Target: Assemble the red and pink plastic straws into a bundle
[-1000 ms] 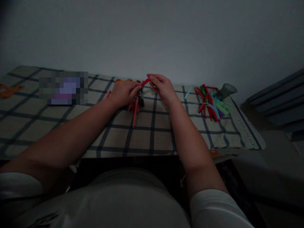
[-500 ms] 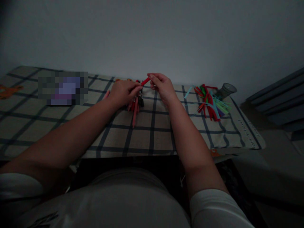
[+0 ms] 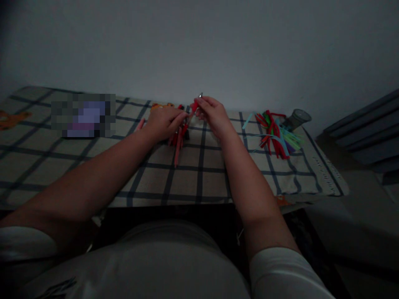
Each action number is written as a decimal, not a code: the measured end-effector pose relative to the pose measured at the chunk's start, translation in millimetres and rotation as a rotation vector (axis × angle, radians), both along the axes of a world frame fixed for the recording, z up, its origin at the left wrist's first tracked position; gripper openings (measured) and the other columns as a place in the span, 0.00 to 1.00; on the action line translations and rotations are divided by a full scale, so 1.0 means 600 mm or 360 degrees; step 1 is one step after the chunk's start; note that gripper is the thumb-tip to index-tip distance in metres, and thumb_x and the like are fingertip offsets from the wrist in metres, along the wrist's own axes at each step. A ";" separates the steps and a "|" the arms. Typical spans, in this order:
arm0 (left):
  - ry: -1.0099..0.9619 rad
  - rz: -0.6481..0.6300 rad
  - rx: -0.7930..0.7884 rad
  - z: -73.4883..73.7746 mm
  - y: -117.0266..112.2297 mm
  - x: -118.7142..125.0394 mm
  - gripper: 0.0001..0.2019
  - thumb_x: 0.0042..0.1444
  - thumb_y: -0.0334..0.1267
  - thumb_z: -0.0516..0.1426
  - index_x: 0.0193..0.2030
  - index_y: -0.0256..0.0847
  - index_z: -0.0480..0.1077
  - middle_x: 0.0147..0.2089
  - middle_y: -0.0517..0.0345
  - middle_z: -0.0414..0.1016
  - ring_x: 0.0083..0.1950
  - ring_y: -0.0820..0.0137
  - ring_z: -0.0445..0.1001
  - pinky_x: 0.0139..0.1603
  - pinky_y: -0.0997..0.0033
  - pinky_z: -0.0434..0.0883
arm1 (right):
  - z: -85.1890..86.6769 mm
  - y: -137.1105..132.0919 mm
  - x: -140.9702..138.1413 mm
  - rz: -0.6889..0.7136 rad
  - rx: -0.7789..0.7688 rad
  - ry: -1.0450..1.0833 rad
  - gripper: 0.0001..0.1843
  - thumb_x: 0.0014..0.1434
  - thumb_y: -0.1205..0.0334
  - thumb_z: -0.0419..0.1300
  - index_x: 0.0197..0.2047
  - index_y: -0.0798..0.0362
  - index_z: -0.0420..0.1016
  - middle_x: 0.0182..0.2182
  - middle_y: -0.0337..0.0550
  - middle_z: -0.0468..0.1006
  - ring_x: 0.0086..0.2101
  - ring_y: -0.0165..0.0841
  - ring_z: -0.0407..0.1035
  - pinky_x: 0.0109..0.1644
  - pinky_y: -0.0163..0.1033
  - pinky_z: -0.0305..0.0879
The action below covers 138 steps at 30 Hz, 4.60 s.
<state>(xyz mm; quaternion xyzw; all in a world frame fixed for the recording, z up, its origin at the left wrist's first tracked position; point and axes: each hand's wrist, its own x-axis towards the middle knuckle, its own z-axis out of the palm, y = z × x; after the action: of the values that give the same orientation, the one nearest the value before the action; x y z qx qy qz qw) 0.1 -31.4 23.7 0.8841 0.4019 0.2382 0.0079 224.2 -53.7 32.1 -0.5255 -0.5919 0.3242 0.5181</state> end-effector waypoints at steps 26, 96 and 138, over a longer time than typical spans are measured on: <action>0.0086 0.0035 -0.0043 -0.005 0.006 -0.001 0.27 0.84 0.55 0.49 0.56 0.47 0.89 0.55 0.43 0.92 0.58 0.47 0.87 0.57 0.53 0.74 | -0.003 0.007 0.047 -0.0321 -0.0444 -0.1188 0.15 0.75 0.55 0.71 0.46 0.58 0.95 0.40 0.57 0.93 0.45 0.48 0.87 0.55 0.49 0.81; 0.0173 0.0305 -0.0256 0.019 0.001 -0.002 0.21 0.77 0.58 0.61 0.45 0.46 0.88 0.46 0.46 0.89 0.53 0.52 0.84 0.50 0.56 0.71 | -0.008 0.009 0.035 -0.0436 -0.0282 -0.1466 0.15 0.76 0.60 0.65 0.55 0.55 0.93 0.51 0.59 0.93 0.51 0.52 0.84 0.57 0.51 0.78; 0.0424 0.0150 -0.0253 0.012 0.007 0.002 0.10 0.60 0.52 0.70 0.41 0.51 0.90 0.37 0.53 0.84 0.55 0.47 0.86 0.59 0.52 0.79 | -0.033 0.008 -0.013 0.0512 -0.0118 -0.0808 0.07 0.65 0.56 0.74 0.37 0.48 0.92 0.41 0.44 0.93 0.42 0.41 0.82 0.51 0.42 0.75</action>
<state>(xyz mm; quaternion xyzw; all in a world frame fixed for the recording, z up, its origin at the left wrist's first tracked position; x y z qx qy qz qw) 1.5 -27.1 30.6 0.8846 0.4582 0.0863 0.0133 216.1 -48.6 12.3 -0.5077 -0.7658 0.2818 0.2762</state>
